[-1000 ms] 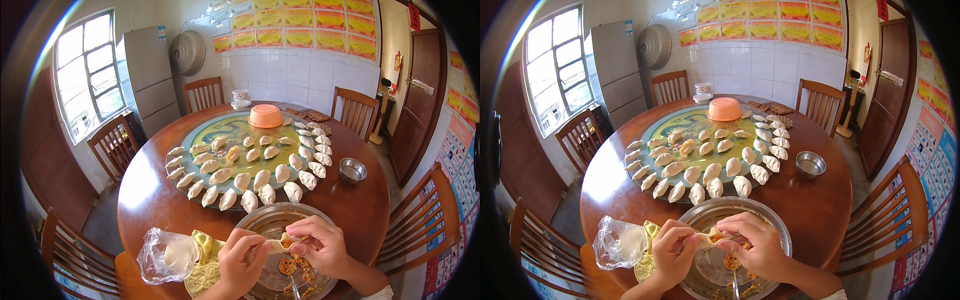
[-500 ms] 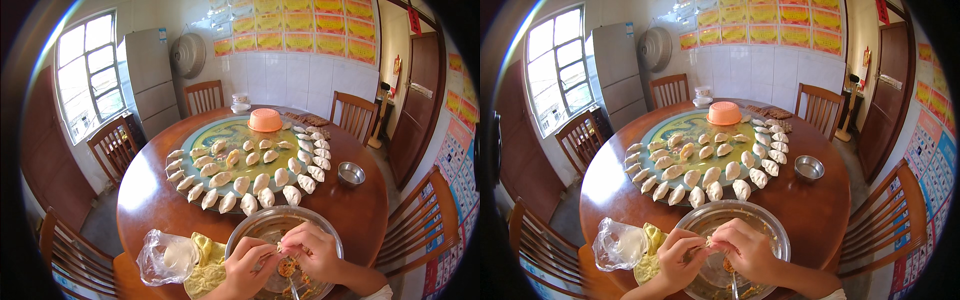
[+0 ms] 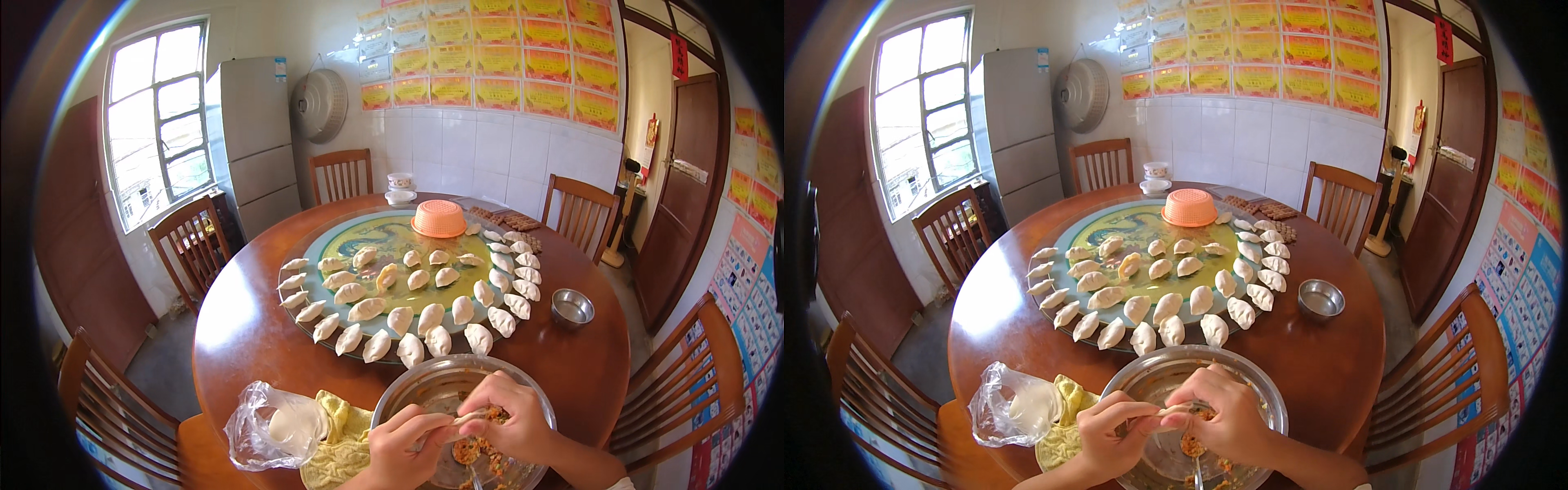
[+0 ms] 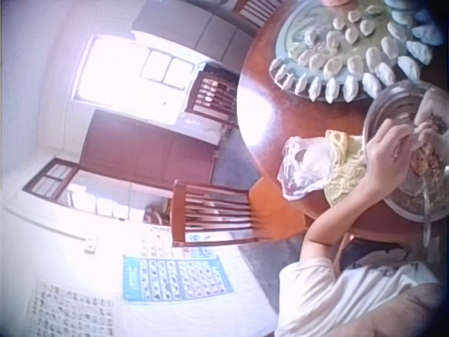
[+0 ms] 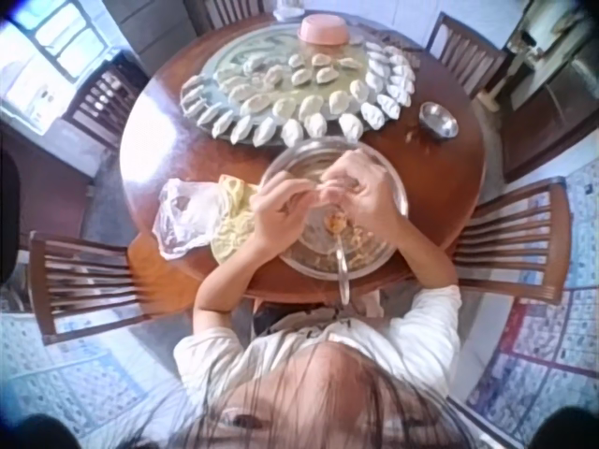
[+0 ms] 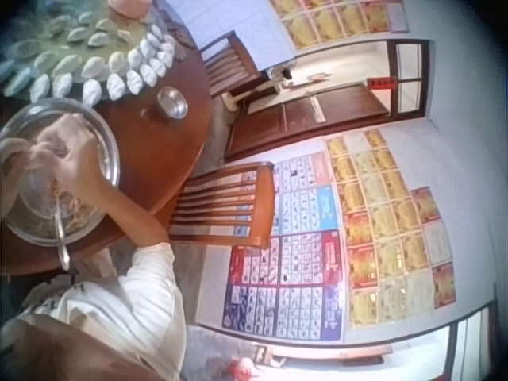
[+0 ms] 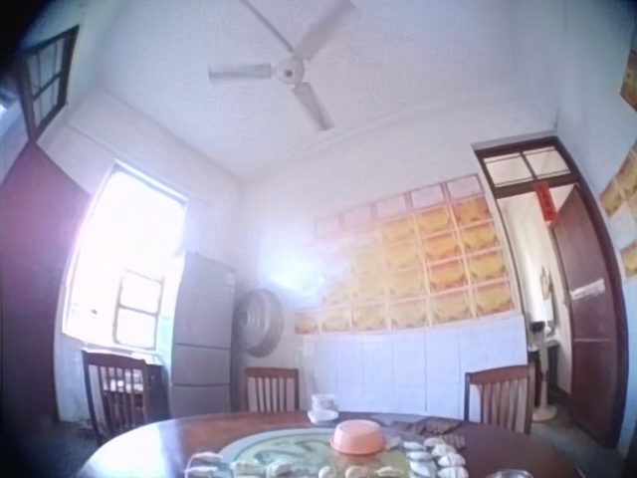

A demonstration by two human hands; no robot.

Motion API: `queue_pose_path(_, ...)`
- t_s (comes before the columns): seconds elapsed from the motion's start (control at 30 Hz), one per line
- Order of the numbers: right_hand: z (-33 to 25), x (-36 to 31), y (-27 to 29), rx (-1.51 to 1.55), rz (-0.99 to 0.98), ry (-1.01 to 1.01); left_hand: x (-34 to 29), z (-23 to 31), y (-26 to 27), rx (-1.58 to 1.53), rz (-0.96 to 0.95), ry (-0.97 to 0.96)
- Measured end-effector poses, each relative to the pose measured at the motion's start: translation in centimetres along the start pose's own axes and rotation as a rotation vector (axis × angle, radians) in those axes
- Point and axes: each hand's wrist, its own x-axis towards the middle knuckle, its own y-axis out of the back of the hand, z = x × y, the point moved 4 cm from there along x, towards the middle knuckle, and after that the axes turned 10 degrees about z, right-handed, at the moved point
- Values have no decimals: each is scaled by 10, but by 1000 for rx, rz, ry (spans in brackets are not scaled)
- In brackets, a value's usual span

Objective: The person repeatedly scoops filling from a metal bowl with a spoon, places it onto round dumpling wrappers held in the left hand, folds and pleats the edges to seal each dumpling, and arranges the finished dumplings on a large rotating tray on the table. Another person briefly enters the room and later places a bowl on the table.

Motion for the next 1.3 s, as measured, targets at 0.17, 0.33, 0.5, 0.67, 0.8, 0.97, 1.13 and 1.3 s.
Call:
queue_pose_path(0.17, 12, -10, -18, 575, -210, -427, -1, 2, 4, -24, 18, 53)
queue_pose_path(0.33, 12, -17, -17, 450, -379, -380, 12, 16, 3, 107, -22, -234)
queue_pose_path(0.5, 13, -20, -7, 213, -577, -345, 11, 11, -5, 146, -401, -292)
queue_pose_path(0.67, 19, -23, -7, 145, -647, -303, 0, 12, -17, 56, -445, -335)
queue_pose_path(0.8, 20, -27, -6, 257, -635, -380, 0, 18, -13, -19, -339, -295)
queue_pose_path(0.97, 16, -23, -4, 363, -767, -440, 5, 13, -11, -29, -478, -246)
queue_pose_path(1.13, 16, -23, -13, 253, -870, -431, -2, 19, -14, -149, -325, -209)
queue_pose_path(1.3, 13, -28, -16, 495, -645, -591, -1, 21, -6, -132, -257, -254)
